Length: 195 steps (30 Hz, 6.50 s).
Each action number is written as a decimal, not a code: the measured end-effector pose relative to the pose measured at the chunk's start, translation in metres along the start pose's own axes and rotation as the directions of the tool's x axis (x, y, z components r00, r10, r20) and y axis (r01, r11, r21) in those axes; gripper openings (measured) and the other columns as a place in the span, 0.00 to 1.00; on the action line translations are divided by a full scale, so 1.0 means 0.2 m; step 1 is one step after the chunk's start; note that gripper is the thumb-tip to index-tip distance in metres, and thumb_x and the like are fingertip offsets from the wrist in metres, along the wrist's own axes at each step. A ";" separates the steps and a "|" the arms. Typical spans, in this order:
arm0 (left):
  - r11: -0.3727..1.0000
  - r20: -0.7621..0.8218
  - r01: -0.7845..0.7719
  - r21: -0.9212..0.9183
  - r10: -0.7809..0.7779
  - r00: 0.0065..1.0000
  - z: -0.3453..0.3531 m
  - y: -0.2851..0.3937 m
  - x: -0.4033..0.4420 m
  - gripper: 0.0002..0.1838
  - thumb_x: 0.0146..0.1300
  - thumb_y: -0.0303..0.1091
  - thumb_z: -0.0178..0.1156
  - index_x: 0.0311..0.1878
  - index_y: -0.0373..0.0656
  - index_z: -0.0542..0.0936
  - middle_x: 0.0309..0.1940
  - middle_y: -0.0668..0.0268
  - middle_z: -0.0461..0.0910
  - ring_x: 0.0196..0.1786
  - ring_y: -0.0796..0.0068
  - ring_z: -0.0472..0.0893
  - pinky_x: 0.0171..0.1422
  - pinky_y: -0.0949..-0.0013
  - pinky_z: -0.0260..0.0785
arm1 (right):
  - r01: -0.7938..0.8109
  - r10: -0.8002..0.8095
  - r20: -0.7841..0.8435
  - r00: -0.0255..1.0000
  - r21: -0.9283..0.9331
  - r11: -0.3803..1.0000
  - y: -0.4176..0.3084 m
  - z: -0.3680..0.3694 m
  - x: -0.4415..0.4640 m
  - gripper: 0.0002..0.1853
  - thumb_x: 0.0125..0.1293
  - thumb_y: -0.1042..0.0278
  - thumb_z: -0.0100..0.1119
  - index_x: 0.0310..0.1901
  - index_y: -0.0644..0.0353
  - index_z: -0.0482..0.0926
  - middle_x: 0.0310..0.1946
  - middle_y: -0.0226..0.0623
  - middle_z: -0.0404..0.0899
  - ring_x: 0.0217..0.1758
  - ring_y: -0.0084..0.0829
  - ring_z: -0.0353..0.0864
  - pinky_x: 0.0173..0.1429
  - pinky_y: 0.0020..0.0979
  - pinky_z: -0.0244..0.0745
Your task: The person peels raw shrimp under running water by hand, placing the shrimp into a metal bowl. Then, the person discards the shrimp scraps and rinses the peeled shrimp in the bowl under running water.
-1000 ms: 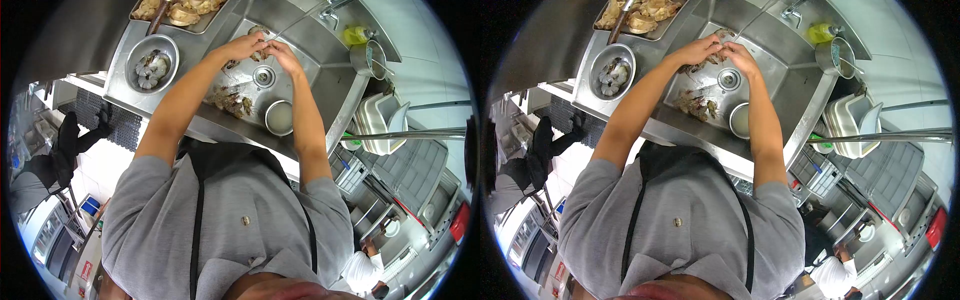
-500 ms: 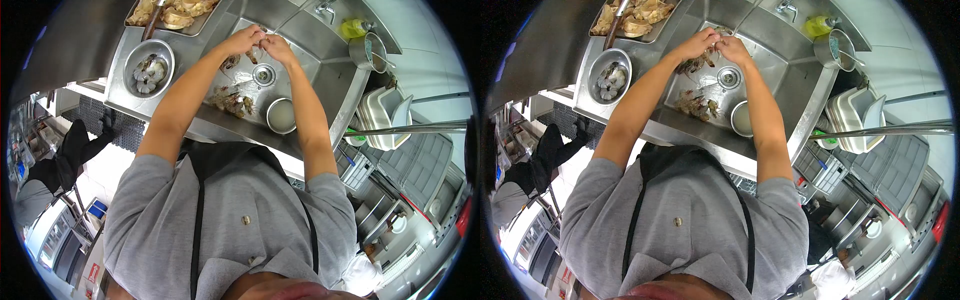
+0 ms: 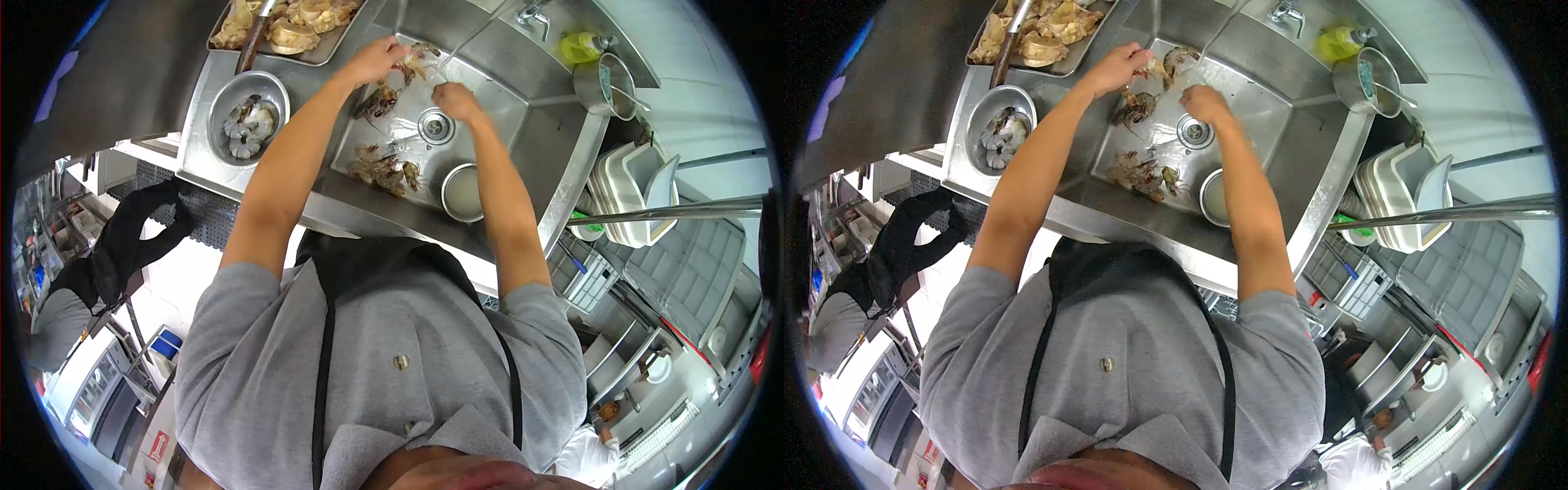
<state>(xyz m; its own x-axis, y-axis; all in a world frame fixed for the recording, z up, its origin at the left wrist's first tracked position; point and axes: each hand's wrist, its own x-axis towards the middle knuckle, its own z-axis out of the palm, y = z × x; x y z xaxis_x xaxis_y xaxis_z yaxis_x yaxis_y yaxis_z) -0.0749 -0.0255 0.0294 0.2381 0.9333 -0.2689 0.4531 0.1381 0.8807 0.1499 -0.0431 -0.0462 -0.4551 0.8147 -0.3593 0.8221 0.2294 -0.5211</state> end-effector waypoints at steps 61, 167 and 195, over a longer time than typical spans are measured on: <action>0.994 0.101 0.076 -0.074 -0.068 0.993 0.19 0.25 0.27 0.12 0.65 0.32 0.56 0.46 0.34 0.79 0.29 0.68 0.79 0.31 0.80 0.75 0.38 0.75 0.67 | 0.051 -0.146 -0.352 0.924 -0.266 0.963 -0.18 -0.49 0.02 0.10 0.64 0.70 0.44 0.41 0.65 0.73 0.40 0.54 0.79 0.44 0.53 0.79 0.48 0.48 0.74; 0.763 0.118 -0.098 -0.639 0.223 0.968 0.05 0.35 0.12 0.10 0.64 0.29 0.59 0.47 0.36 0.78 0.37 0.66 0.79 0.39 0.78 0.76 0.46 0.73 0.69 | 0.224 -0.056 -0.217 0.974 0.933 0.281 -0.26 -0.60 -0.23 0.10 0.72 0.66 0.47 0.43 0.62 0.77 0.26 0.29 0.77 0.19 0.14 0.65 0.23 0.18 0.61; 0.867 -0.046 -0.014 -0.498 -0.010 0.999 0.15 0.48 0.01 0.08 0.65 0.36 0.59 0.39 0.42 0.79 0.30 0.71 0.79 0.32 0.81 0.77 0.37 0.76 0.65 | 0.365 -0.149 -0.719 0.679 0.154 0.918 -0.30 -0.55 -0.16 0.07 0.61 0.69 0.53 0.36 0.64 0.75 0.28 0.47 0.80 0.32 0.47 0.80 0.37 0.44 0.74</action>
<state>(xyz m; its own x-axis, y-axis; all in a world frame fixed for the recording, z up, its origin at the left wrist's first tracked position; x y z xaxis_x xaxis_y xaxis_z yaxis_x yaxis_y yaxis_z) -0.0044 -0.0208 0.1015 0.1937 0.9460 -0.2598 -0.0379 0.2718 0.9616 0.1536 -0.0243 0.0822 -0.1857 0.9017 0.3904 0.5357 0.4259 -0.7291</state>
